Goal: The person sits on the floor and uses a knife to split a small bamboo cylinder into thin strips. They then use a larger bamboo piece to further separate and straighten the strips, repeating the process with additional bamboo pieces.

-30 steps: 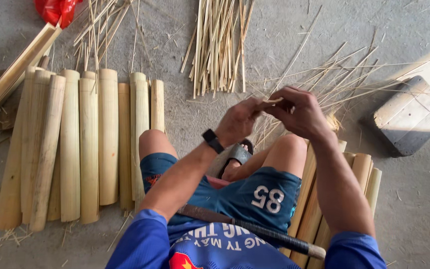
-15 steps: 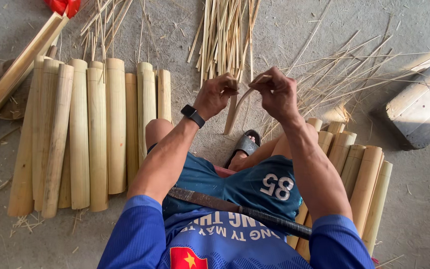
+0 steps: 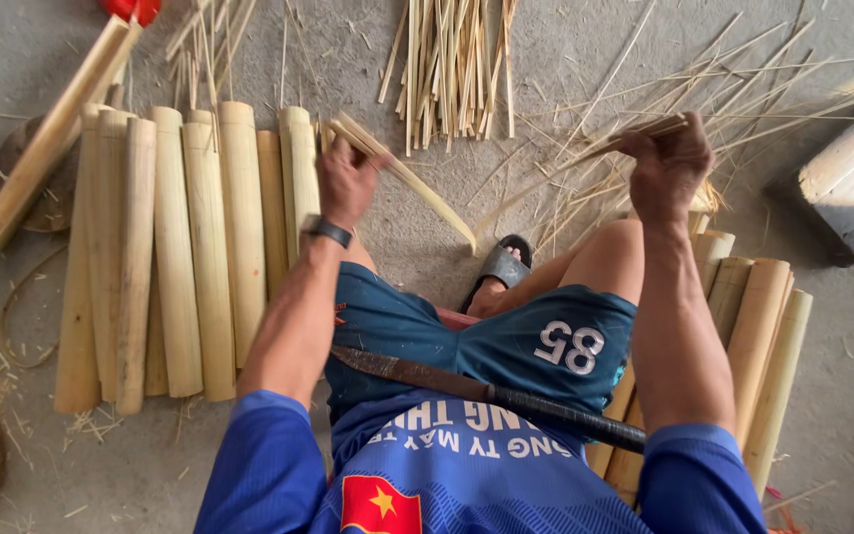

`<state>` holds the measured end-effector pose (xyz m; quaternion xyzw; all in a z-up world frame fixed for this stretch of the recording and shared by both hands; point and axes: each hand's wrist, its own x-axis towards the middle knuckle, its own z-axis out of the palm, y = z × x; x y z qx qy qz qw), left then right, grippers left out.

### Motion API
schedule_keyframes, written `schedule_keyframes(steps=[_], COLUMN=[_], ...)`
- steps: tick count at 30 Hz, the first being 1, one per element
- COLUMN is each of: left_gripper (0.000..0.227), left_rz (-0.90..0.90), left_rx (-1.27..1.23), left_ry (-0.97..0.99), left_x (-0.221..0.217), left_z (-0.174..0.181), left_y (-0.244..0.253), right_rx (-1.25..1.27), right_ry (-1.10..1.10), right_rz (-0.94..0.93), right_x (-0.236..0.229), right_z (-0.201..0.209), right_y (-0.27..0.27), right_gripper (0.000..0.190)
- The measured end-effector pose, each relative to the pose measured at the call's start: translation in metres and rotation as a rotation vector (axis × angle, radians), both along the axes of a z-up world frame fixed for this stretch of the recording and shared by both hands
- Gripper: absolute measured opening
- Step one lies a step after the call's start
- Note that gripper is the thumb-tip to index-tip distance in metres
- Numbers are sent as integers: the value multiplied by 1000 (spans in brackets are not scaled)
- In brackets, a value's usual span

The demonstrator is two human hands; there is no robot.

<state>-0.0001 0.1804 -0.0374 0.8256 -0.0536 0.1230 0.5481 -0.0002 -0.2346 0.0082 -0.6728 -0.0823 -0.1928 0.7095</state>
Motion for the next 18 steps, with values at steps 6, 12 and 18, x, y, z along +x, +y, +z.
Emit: schedule_keyframes(steps=[6,12,18], left_gripper=[2,6,10], left_rz=[-387,-226,-65], left_rx=[194,68,51], left_ry=[-374,-305,-276], left_x=[2,31,50], left_z=[3,-17,-45], left_y=[-87,-78,-21], right_rx=[-637,-336,-131], right_ry=[-299,-261,-167], right_rz=[53,39,-76], right_x=[-1,29,40], right_z=[-2,-15,-57], right_y=[75,57,12], right_gripper=[15,19,20])
